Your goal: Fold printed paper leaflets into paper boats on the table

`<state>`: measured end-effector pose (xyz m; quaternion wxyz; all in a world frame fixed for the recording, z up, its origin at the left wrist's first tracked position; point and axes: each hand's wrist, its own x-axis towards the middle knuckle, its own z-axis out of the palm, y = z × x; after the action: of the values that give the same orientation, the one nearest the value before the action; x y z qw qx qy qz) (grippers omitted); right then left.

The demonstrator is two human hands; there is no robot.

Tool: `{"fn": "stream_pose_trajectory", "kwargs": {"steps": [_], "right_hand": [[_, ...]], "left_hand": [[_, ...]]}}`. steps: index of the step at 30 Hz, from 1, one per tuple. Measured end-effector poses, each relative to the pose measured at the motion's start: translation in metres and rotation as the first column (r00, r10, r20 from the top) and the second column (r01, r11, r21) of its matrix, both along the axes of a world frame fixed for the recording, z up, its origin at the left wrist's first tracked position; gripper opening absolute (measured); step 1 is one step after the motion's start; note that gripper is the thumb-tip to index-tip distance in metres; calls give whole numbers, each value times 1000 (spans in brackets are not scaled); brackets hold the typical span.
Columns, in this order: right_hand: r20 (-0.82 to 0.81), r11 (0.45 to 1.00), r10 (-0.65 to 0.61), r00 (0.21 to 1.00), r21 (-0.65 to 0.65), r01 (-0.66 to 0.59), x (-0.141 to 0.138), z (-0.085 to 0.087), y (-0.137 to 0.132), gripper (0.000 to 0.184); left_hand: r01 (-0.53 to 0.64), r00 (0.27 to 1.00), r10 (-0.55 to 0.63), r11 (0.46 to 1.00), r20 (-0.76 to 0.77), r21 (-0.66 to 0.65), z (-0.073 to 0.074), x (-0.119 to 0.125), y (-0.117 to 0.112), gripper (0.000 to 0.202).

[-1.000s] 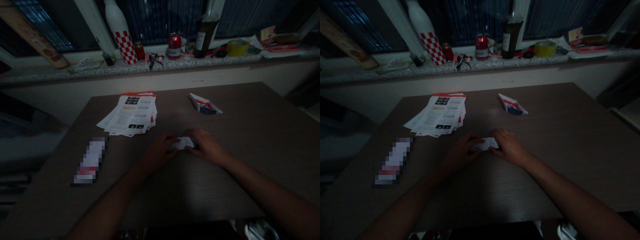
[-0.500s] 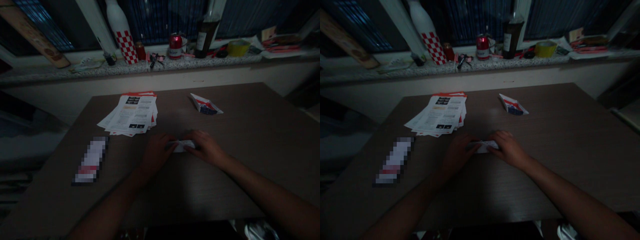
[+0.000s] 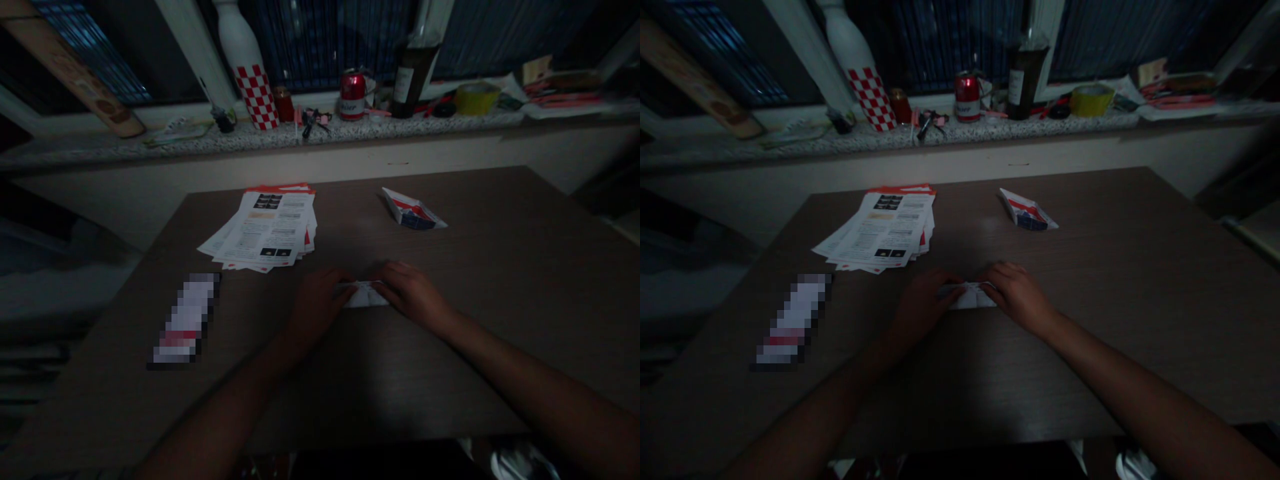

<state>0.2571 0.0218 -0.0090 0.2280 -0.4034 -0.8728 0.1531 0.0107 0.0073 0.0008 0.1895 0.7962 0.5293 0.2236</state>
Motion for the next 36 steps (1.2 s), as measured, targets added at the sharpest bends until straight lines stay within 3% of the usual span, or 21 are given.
{"fn": "stream_pose_trajectory", "kwargs": {"steps": [10,15,20,28,36], "right_hand": [[71,991,84,994,102,-91,1,-5,-1,36],[100,981,147,984,112,-158,0,-5,-4,30],[128,982,137,982,114,-152,2,-5,-1,28],[150,988,48,988,136,-69,16,-6,10,34],[234,988,61,970,127,-93,18,-12,3,60]], "left_hand": [[-4,1000,5,997,-20,80,-14,-5,8,14],[-23,997,27,998,-66,59,-13,-4,8,13],[0,986,20,993,-164,120,-8,-4,7,18],[259,921,-209,959,-329,115,1,-3,-11,43],[333,871,-284,941,-400,56,-7,-7,-15,55]]}}
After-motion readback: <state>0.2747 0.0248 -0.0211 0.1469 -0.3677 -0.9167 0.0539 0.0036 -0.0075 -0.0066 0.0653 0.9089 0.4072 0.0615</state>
